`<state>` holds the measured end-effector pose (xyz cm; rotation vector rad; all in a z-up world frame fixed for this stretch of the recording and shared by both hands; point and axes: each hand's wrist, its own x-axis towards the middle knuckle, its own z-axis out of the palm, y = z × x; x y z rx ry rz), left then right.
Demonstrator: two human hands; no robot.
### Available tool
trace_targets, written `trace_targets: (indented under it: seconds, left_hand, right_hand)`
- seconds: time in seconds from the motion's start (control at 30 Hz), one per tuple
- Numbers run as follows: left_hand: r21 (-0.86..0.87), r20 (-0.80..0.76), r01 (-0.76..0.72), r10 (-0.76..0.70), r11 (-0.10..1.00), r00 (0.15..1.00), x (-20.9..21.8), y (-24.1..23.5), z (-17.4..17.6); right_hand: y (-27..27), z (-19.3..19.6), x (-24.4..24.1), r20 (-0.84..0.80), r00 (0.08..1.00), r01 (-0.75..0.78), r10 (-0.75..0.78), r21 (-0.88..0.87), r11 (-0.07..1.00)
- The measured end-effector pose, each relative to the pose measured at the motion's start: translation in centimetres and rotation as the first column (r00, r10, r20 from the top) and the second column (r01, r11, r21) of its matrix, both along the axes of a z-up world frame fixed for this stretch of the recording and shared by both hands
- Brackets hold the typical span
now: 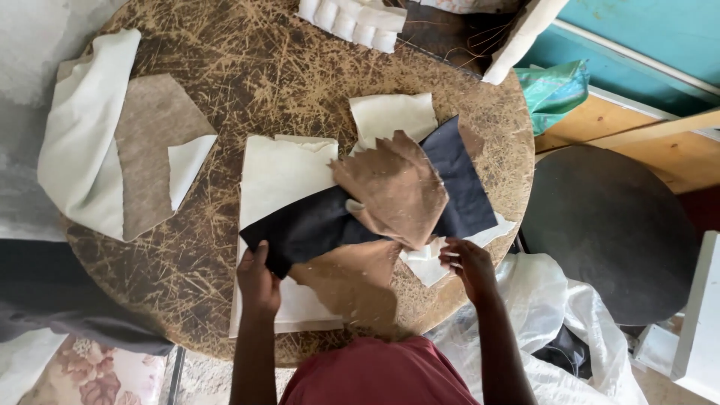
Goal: The person is sorting through fabric scraps on a table, folding them, and placing them into a large white bag for storage.
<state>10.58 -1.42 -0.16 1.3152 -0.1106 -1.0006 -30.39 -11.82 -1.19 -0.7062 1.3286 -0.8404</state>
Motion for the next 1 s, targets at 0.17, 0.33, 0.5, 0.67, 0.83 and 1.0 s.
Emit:
trace_targets:
  seconds: [0.17, 0.33, 0.5, 0.67, 0.83, 1.0]
  left_hand:
    - [0.046, 0.03, 0.074, -0.076, 0.996, 0.997, -1.0, 0.7, 3.1]
    - [0.086, 0.077, 0.135, -0.142, 0.987, 0.987, -3.2, 1.8, 2.5]
    - [0.032, 0.157, 0.295, -0.296, 0.955, 0.942, -5.3, 1.1, -1.3]
    - [0.026, 0.32, 0.723, -0.691, 0.691, 0.648, -10.2, 0.2, 5.8]
    - [-0.58, -0.251, 0.497, -0.722, 0.646, 0.645, -11.4, -2.0, -6.8]
    - [-0.319, -0.488, 0.264, -0.396, 0.91, 0.778, -10.7, 0.0, 6.8]
  right_hand:
    - [-5.8, -13.0, 1.0, 0.056, 0.976, 0.209, -0.208, -0.013, 0.978]
    - [-10.3, -19.0, 3.5, -0.258, 0.934, 0.19, -0.249, -0.233, 0.954]
    - [-6.7, 4.1, 8.8, -0.096, 0.958, 0.171, -0.271, -0.568, 0.805]
    - [-2.3, 16.1, 9.7, -0.336, 0.938, -0.254, -0.081, -0.829, 0.498]
    - [3.4, 17.5, 12.6, -0.675, 0.701, -0.711, 0.231, -0.687, 0.152]
    - [7.6, 14.3, 13.5, -0.725, 0.582, -0.804, 0.368, -0.58, 0.129]
